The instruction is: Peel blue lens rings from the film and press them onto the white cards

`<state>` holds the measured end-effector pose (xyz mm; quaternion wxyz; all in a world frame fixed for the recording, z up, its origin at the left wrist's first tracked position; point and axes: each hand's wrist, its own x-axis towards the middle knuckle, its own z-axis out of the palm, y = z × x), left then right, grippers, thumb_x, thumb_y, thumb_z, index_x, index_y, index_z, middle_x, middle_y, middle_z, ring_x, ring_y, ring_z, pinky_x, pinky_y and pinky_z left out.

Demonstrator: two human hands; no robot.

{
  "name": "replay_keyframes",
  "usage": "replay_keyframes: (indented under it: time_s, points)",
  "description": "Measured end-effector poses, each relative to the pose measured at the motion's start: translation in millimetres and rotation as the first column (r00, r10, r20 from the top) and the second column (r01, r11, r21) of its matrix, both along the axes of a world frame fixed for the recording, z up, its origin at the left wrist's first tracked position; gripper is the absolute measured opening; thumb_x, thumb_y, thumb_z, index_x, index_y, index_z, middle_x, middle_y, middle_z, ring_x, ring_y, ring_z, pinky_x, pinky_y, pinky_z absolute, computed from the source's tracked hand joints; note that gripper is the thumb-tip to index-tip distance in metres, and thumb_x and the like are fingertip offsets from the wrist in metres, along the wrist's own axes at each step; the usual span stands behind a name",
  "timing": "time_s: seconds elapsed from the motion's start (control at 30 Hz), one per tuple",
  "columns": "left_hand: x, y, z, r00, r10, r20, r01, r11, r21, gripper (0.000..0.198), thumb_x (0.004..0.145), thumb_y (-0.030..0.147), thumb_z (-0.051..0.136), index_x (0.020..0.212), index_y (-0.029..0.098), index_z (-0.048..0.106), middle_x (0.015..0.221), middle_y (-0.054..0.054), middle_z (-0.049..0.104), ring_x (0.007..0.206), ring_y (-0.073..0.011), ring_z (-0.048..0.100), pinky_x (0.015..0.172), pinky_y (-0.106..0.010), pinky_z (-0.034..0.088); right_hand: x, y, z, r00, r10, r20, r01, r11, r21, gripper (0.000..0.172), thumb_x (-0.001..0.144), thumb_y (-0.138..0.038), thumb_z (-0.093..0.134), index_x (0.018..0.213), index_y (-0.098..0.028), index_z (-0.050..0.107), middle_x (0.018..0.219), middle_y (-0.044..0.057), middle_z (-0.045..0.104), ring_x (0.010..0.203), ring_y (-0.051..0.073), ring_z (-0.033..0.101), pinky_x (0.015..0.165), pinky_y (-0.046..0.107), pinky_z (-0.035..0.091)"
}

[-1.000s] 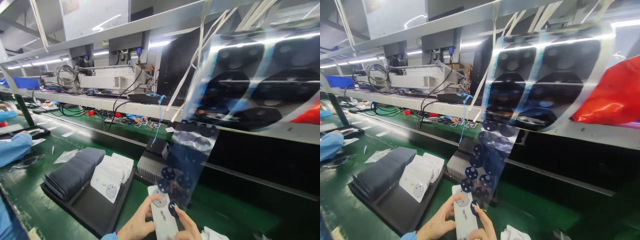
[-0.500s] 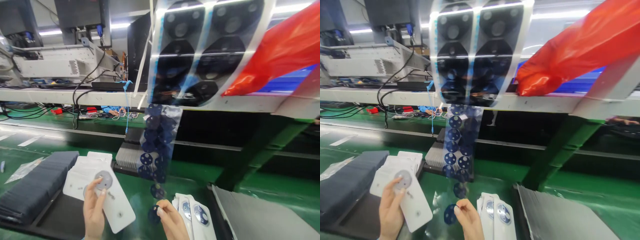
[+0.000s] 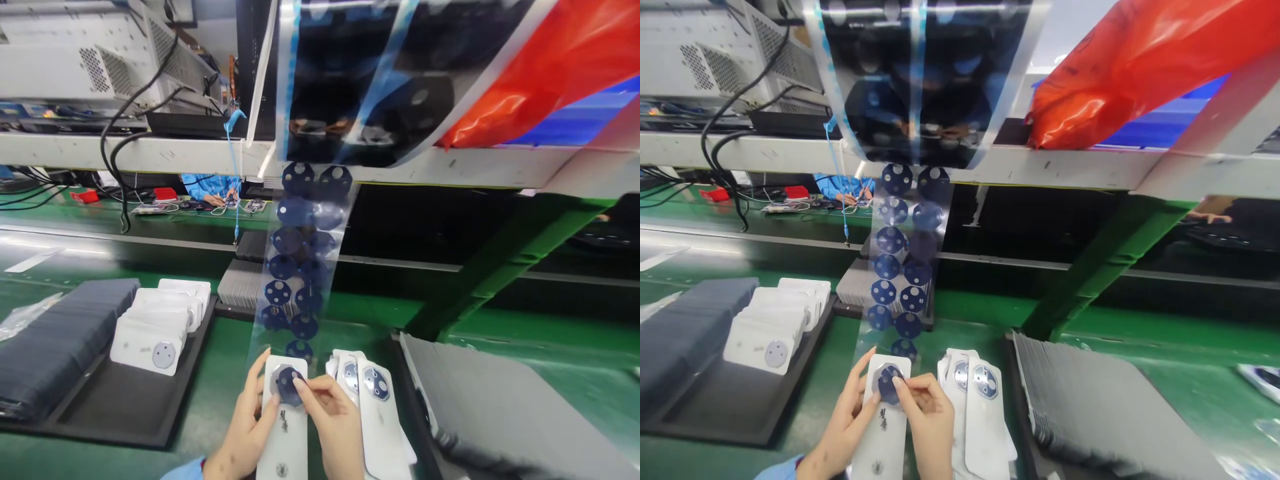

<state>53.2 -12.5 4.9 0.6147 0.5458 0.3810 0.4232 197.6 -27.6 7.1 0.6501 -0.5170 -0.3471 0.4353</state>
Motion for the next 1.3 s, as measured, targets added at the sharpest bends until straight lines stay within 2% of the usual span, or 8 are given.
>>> replay_keyframes:
  time_s: [0.13,0.33,0.5,0.67,0.9,1.3]
  points:
    - [-2,-1,-4.2,0.999,0.031,-0.033,-0.029,0.997,0.069,0.067,0.094,0.042,0.047,0.15,0.023,0.015,0.132,-0.013,0.058,0.114,-0.0284,0.059,0.096,-0.037,0.048,-3,-2,2.9,0.999,-0.012,0.031,0.013,1.0,-0.002,0.027,0.067,-0.038,0.081,0.067,-0.017,0.064,0.063,-0.001,0.061,0.055,0.013,0.058,0.049,0.021,0.048]
    - [-6,0,-8.2,0.996,0.016,-0.088,-0.001,0.986,0.166,0.063,0.097,0.036,0.042,0.151,0.022,0.015,0.144,-0.01,0.049,0.129,-0.0272,0.048,0.107,-0.036,0.038,-4,-4,0.5,0.998,0.009,0.062,-0.009,1.0,-0.009,0.024,0.069,-0.038,0.08,0.07,-0.017,0.067,0.066,0.001,0.064,0.061,0.015,0.063,0.056,0.023,0.052]
    - [-6,0,-11.4,0.994,0.033,-0.107,-0.008,0.975,0.222,0.059,0.098,0.034,0.04,0.151,0.022,0.018,0.151,-0.007,0.04,0.133,-0.025,0.043,0.111,-0.033,0.034,-4,-4,-1.6,0.998,0.014,0.069,-0.013,1.0,-0.027,0.026,0.069,-0.04,0.079,0.07,-0.017,0.067,0.067,0.002,0.066,0.063,0.016,0.064,0.059,0.024,0.052]
    - [-5,1,-16.8,0.992,0.057,-0.114,-0.023,0.961,0.275,0.056,0.098,0.033,0.039,0.15,0.024,0.022,0.156,-0.007,0.029,0.139,-0.0255,0.034,0.114,-0.035,0.029,-6,-4,2.1,0.995,0.005,0.102,-0.002,0.999,-0.034,0.025,0.071,-0.04,0.078,0.071,-0.018,0.068,0.068,0.003,0.066,0.064,0.017,0.065,0.059,0.024,0.052]
    - [-7,0,-15.8,0.992,0.053,-0.112,-0.02,0.96,0.278,0.057,0.097,0.032,0.04,0.15,0.025,0.022,0.154,-0.007,0.034,0.137,-0.0261,0.038,0.114,-0.038,0.029,-7,-3,-0.1,0.995,-0.013,0.101,0.015,1.0,-0.022,0.024,0.07,-0.04,0.078,0.072,-0.018,0.069,0.069,0.003,0.066,0.064,0.017,0.065,0.058,0.025,0.052]
    - [-7,0,-13.8,0.994,0.036,-0.104,-0.006,0.962,0.272,0.055,0.098,0.03,0.04,0.15,0.026,0.024,0.156,-0.005,0.03,0.135,-0.0253,0.04,0.114,-0.037,0.03,-7,-4,3.1,0.993,-0.022,0.112,0.027,0.999,-0.039,0.025,0.07,-0.041,0.078,0.07,-0.018,0.068,0.067,0.003,0.067,0.061,0.017,0.064,0.057,0.025,0.052]
